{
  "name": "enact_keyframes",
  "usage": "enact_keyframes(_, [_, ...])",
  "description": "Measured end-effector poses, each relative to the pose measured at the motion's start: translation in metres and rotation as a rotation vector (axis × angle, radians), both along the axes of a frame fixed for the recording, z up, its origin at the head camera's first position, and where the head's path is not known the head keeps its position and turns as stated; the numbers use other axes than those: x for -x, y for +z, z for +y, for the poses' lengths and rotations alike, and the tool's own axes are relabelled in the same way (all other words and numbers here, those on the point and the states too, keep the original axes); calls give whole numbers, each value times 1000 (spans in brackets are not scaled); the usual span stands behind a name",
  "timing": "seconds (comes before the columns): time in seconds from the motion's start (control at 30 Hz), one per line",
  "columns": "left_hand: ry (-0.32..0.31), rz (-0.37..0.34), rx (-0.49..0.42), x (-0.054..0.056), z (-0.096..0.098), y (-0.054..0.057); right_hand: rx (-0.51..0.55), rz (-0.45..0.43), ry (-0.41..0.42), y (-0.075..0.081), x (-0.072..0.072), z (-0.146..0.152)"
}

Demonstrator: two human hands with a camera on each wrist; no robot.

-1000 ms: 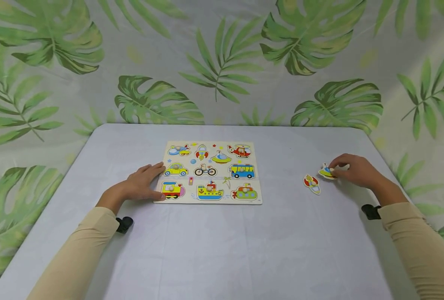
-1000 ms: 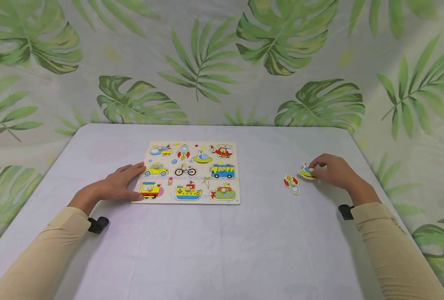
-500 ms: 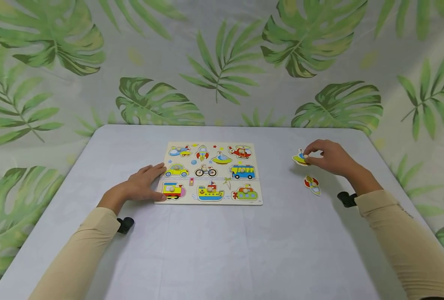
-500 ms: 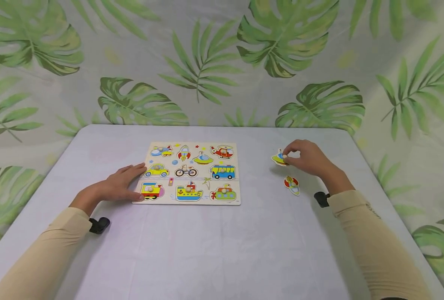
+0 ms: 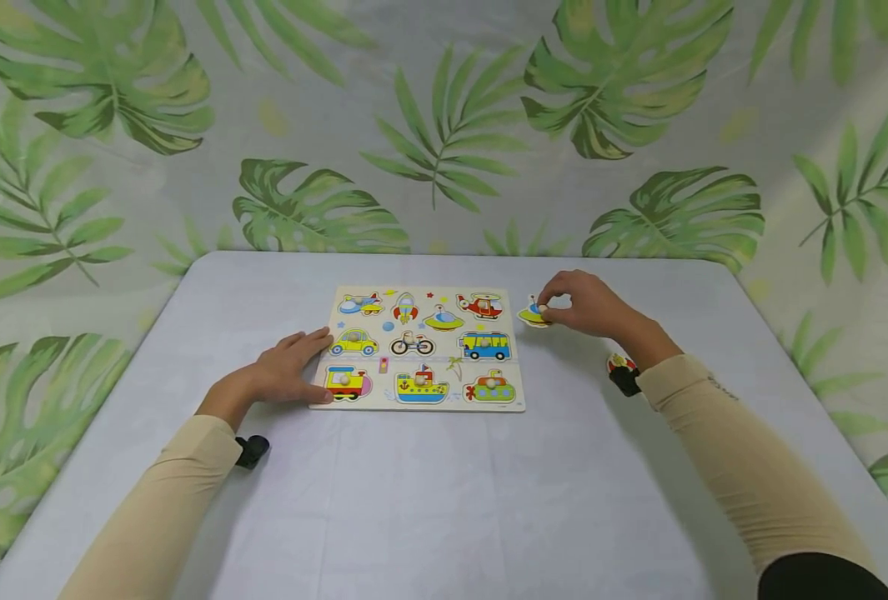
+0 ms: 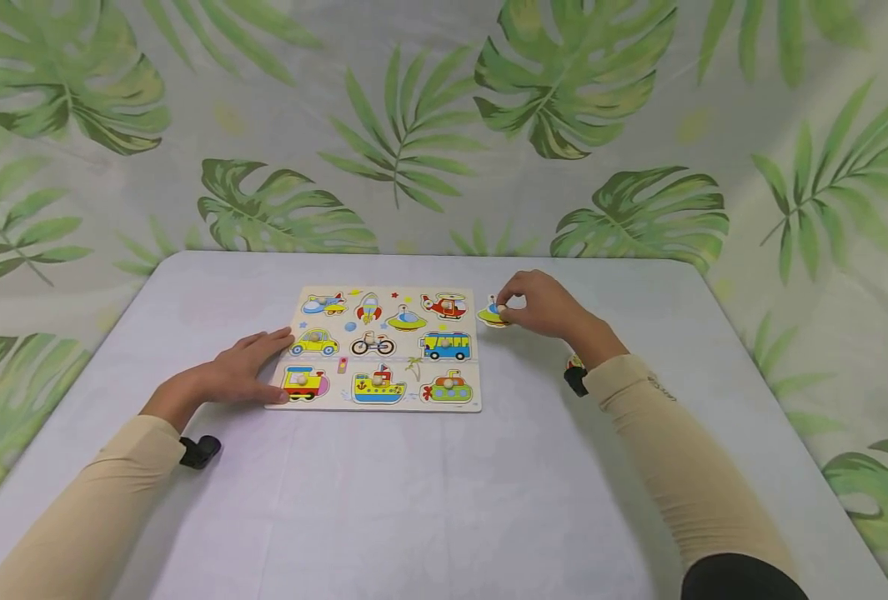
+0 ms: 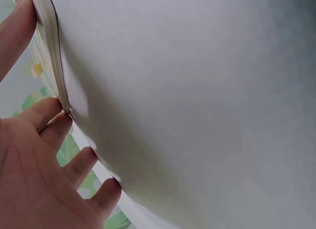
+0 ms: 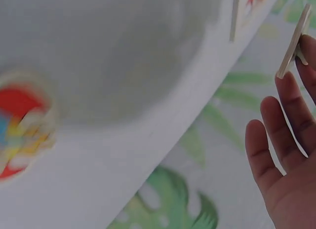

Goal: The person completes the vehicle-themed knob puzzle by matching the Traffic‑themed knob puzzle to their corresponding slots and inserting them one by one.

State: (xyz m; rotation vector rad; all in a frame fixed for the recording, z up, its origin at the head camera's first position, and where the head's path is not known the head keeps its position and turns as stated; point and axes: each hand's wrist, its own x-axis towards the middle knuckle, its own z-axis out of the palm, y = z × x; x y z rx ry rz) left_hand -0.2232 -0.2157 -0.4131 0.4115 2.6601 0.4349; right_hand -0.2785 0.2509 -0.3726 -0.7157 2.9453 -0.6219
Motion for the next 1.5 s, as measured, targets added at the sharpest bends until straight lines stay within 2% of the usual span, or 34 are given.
enact_keyframes(0.3, [-3, -12, -12, -1, -1, -2, 12, -39, 50, -3, 16, -60])
enact_keyframes(0.63, [1, -13, -5, -1, 0, 0, 22, -50, 89, -8, 32, -97])
enact_keyframes(0.87, [-8, -14, -13, -2, 0, 0, 17, -148, -19, -10, 34, -119])
enact_keyframes(1.13, [-13, -10, -15, -2, 0, 2, 53, -215, -80, -16, 31, -133])
enact_keyframes(1.5, [-16, 12, -36, -4, -2, -1, 27, -210, -107, -26, 28, -139])
